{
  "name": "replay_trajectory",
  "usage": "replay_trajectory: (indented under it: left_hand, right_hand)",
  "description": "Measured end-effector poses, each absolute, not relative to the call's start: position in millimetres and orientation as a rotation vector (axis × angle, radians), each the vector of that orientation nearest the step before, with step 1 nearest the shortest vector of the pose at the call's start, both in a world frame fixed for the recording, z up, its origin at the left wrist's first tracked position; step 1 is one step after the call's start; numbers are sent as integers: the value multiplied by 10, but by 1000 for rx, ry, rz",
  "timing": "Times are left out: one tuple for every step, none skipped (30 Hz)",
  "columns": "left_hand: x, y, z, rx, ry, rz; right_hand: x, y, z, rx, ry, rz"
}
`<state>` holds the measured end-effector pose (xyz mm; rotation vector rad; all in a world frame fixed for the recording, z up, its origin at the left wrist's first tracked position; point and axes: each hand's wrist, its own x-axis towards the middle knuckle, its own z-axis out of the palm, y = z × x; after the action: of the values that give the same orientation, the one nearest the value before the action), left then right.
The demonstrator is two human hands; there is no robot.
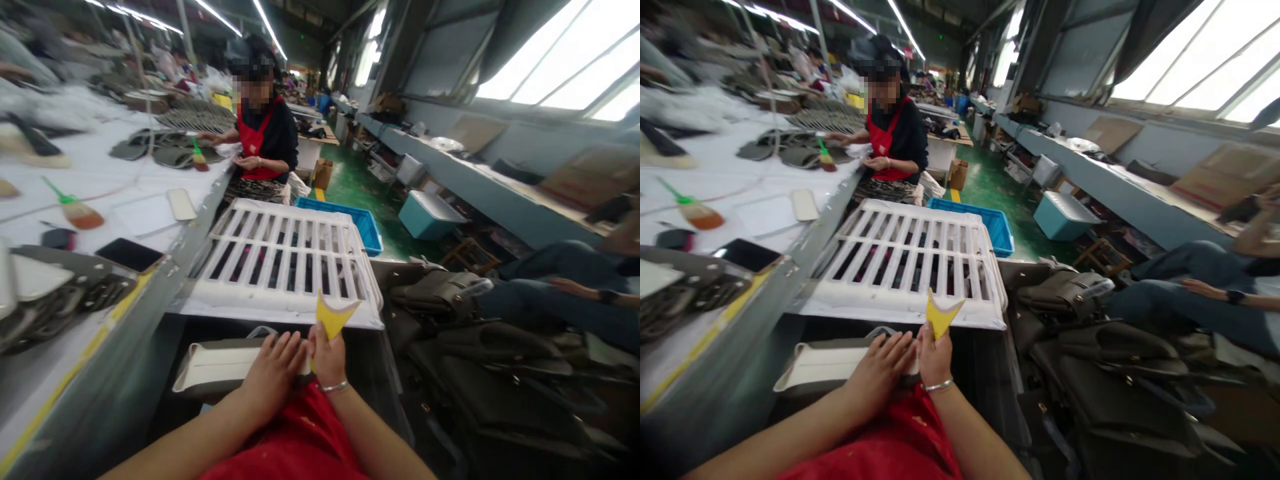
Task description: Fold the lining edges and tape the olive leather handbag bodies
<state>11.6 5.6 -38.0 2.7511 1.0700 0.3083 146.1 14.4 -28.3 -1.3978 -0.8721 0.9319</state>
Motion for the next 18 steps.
replay_trajectory:
  left_hand:
    - [30,45,-338,2737,1020,317]
    - [-101,30,-301,2722,985,354]
    - [-275,8,-272,2699,991,428]
    - [-482,-20,-256,2650,1056,547]
    - [-710,-51,-257,2555,1186,702]
    - [-941,-79,-273,2378,1369,869]
    - [-1157,-98,-305,2117,1545,1007]
    - [-1342,-104,-349,1821,1652,1081]
    - [-1485,-93,-401,1544,1674,1122]
    - [-1579,-68,-454,1320,1623,1132]
    - [-1625,-31,-504,1161,1537,1125]
    - [-1632,13,-548,1067,1447,1106]
    - [-1608,59,-585,1015,1380,1080]
    - [-1567,106,-614,981,1338,1054]
    - [-1519,150,-637,938,1312,1035]
    - [-1474,191,-656,873,1282,1032]
    - [-1438,228,-673,787,1227,1047]
    - [-1414,263,-688,685,1148,1078]
  right_hand:
    - [1488,155,-225,-1397,-920,996]
    - [1523,174,-161,-1404,-987,1063]
    - [1563,201,-94,-1428,-1076,1121]
    - [1601,238,-24,-1451,-1187,1190]
    - [1631,283,49,-1468,-1307,1275]
    - [1647,338,124,-1481,-1444,1385]
    - [1643,402,198,-1487,-1585,1515]
    - [1617,477,268,-1490,-1724,1647]
    - [1569,561,333,-1500,-1865,1753]
    - [1502,656,388,-1527,-2007,1808]
    - [1418,759,432,-1562,-2170,1798]
    - [1322,867,463,-1595,-2362,1703]
    - [1217,974,480,-1609,-2567,1546]
    - [1106,1078,484,-1597,-2757,1354]
    - [990,1174,474,-1564,-2905,1172]
    - [869,1258,450,-1516,-3006,1033]
    - [743,1329,416,-1472,-3062,929]
    - [612,1387,371,-1444,-3089,837]
